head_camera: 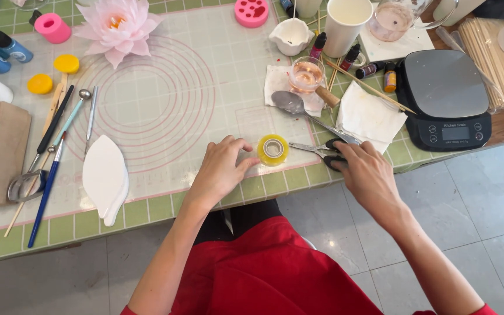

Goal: Trim small circular wax pieces using scissors at a craft workbench.

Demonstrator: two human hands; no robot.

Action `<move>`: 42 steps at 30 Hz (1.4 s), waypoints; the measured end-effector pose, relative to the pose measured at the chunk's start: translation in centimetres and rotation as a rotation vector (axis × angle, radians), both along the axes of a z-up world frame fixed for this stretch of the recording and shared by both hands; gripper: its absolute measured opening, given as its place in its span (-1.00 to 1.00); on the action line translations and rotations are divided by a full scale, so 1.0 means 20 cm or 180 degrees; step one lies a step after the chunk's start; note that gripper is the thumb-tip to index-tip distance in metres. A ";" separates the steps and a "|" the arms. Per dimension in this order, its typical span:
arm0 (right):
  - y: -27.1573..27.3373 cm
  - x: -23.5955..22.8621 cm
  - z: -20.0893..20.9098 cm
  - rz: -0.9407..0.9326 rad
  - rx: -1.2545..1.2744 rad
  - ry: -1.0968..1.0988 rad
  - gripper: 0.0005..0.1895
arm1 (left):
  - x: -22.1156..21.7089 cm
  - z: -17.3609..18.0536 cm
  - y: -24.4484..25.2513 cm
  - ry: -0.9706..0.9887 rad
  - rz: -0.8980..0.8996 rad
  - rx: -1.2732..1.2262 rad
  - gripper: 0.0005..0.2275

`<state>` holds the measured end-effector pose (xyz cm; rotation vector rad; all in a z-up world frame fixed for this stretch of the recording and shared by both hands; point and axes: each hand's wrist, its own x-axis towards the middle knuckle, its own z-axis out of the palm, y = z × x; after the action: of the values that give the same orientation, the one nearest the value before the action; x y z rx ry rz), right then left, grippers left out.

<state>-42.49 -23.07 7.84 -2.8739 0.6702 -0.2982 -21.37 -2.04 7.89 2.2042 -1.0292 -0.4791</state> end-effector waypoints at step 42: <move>0.43 0.26 -0.24 -0.0151 0.6382 -0.0008 -0.18 | -0.09 0.01 -0.07 -0.1208 0.0050 -0.0876 -0.94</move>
<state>-37.24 -14.48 3.00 -0.9257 0.4717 0.2792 -23.20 -3.43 8.00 2.0916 -1.1900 0.0941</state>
